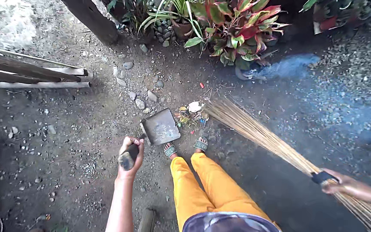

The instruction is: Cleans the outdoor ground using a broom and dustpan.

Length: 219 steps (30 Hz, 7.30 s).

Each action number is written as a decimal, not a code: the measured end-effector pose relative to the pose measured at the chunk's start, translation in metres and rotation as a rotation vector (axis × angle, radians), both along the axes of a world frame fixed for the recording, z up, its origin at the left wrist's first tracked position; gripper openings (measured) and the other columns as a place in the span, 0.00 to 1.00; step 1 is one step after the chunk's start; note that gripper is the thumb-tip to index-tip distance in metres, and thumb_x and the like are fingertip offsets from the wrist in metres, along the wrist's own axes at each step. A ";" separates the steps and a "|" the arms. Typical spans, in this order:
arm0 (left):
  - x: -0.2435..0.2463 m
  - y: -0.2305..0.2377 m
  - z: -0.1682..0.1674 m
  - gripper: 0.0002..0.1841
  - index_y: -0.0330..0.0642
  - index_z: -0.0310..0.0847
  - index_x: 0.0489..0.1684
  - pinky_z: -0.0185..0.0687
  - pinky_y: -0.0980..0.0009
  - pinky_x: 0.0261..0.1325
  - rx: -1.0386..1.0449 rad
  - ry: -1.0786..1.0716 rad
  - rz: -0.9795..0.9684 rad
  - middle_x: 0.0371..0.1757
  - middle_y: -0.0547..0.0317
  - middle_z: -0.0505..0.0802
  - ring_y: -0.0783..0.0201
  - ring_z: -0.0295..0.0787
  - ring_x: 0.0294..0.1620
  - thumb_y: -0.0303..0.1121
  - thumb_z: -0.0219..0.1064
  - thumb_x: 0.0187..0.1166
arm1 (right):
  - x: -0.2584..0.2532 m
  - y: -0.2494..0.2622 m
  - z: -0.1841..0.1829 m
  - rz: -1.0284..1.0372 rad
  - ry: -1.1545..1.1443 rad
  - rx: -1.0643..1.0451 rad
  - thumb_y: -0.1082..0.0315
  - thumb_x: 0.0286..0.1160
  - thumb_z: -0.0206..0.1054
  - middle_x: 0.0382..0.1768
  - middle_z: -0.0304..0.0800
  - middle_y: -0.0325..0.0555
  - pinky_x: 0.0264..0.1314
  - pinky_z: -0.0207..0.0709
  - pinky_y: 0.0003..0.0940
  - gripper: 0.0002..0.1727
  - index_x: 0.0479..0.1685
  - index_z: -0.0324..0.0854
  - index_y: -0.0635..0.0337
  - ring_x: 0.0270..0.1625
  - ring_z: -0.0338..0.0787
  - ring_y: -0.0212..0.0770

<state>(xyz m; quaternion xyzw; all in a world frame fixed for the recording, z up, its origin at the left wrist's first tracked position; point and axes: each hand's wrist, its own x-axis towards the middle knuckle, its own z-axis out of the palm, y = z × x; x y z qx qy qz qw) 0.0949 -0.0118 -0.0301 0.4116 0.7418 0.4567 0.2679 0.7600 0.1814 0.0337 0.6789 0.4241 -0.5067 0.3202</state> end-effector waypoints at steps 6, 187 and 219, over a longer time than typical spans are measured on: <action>0.009 0.030 0.008 0.09 0.27 0.78 0.37 0.85 0.72 0.48 -0.087 0.131 -0.134 0.35 0.49 0.88 0.69 0.87 0.38 0.28 0.66 0.76 | -0.046 -0.012 -0.025 0.372 -0.430 0.024 0.56 0.77 0.73 0.66 0.81 0.80 0.71 0.72 0.73 0.44 0.90 0.56 0.61 0.71 0.81 0.77; -0.032 -0.116 -0.047 0.09 0.26 0.81 0.42 0.78 0.83 0.42 -0.188 -0.136 0.288 0.31 0.59 0.86 0.80 0.80 0.32 0.25 0.66 0.71 | -0.490 -0.064 -0.061 1.123 -0.187 0.048 0.75 0.76 0.65 0.70 0.73 0.81 0.61 0.78 0.70 0.54 0.98 0.28 0.52 0.65 0.83 0.79; -0.038 -0.209 -0.029 0.06 0.24 0.77 0.33 0.78 0.81 0.44 -0.244 -0.021 0.630 0.30 0.55 0.84 0.77 0.80 0.34 0.21 0.67 0.68 | -0.570 -0.099 -0.072 1.473 -0.116 0.269 0.85 0.82 0.53 0.66 0.72 0.85 0.62 0.75 0.68 0.41 0.95 0.42 0.61 0.67 0.79 0.81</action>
